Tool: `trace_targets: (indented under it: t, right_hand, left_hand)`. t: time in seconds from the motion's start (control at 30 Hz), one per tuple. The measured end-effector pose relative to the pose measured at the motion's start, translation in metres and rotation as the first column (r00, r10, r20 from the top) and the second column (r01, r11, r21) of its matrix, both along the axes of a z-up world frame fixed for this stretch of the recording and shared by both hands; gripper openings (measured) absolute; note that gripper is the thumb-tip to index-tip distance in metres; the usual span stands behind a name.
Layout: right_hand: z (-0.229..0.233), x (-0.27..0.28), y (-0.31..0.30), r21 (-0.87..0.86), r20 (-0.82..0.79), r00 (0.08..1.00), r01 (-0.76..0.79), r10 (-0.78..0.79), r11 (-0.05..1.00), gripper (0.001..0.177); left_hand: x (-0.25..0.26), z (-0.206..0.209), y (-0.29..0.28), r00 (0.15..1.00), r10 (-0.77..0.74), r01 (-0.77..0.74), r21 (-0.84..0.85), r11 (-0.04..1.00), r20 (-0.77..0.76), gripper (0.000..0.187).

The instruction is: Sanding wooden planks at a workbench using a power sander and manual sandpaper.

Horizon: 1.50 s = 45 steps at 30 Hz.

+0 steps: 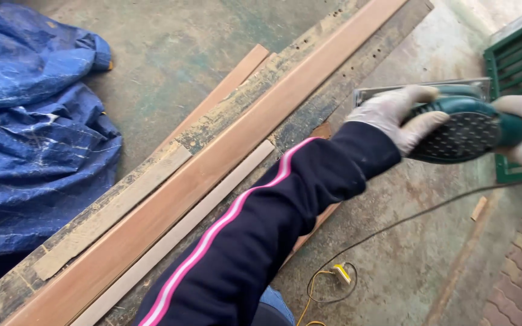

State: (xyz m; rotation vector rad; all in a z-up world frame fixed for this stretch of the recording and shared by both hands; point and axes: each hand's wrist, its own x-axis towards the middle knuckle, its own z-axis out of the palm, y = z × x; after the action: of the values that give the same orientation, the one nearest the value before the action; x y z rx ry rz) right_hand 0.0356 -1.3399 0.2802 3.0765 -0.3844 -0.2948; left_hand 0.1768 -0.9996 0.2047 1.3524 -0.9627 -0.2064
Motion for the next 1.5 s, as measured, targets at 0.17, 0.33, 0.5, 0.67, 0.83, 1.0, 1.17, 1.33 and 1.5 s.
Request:
trace_targets:
  t: [0.17, 0.33, 0.5, 0.67, 0.83, 1.0, 1.17, 1.33, 1.5]
  right_hand:
    - [0.009, 0.142, 0.229, -0.285, -0.326, 0.943, -0.028, -0.069, 0.958, 0.043]
    - [-0.064, 0.216, 0.276, -0.048, -0.282, 0.924, -0.281, 0.257, 0.958, 0.036]
    - [-0.126, 0.270, 0.314, 0.002, -0.380, 0.841, -0.415, 0.385, 0.910, 0.033]
    - [-0.178, 0.305, 0.314, 0.089, -0.412, 0.731, -0.562, 0.544, 0.822, 0.031]
    - [-0.203, 0.332, 0.303, 0.134, -0.457, 0.666, -0.604, 0.590, 0.786, 0.030]
    - [-0.247, 0.349, 0.256, 0.120, -0.516, 0.619, -0.633, 0.593, 0.765, 0.031]
    - [-0.252, 0.355, 0.249, 0.106, -0.584, 0.605, -0.605, 0.542, 0.789, 0.052]
    - [-0.252, 0.367, 0.263, 0.097, -0.600, 0.603, -0.598, 0.526, 0.795, 0.058]
    - [-0.241, 0.376, 0.294, 0.113, -0.612, 0.591, -0.593, 0.526, 0.797, 0.058]
  left_hand:
    - [0.081, -0.034, 0.078, 0.989, 0.144, -0.134, 0.196, 0.971, -0.038, 0.043]
    - [0.116, -0.095, 0.153, 0.920, 0.301, -0.219, 0.309, 0.926, -0.249, 0.035]
    - [0.126, -0.154, 0.197, 0.792, 0.433, -0.263, 0.400, 0.878, -0.430, 0.033]
    - [0.110, -0.194, 0.189, 0.663, 0.669, -0.503, 0.462, 0.730, -0.336, 0.031]
    - [0.099, -0.215, 0.151, 0.462, 0.886, -0.785, 0.451, 0.426, -0.034, 0.024]
    - [0.106, -0.200, 0.127, 0.420, 0.907, -0.775, 0.535, 0.336, 0.040, 0.031]
    - [0.127, -0.206, 0.107, 0.496, 0.866, -0.628, 0.716, 0.306, 0.066, 0.045]
    - [0.133, -0.204, 0.124, 0.425, 0.895, -0.724, 0.644, 0.247, 0.135, 0.044]
    - [0.133, -0.193, 0.151, 0.396, 0.910, -0.739, 0.630, 0.237, 0.122, 0.038]
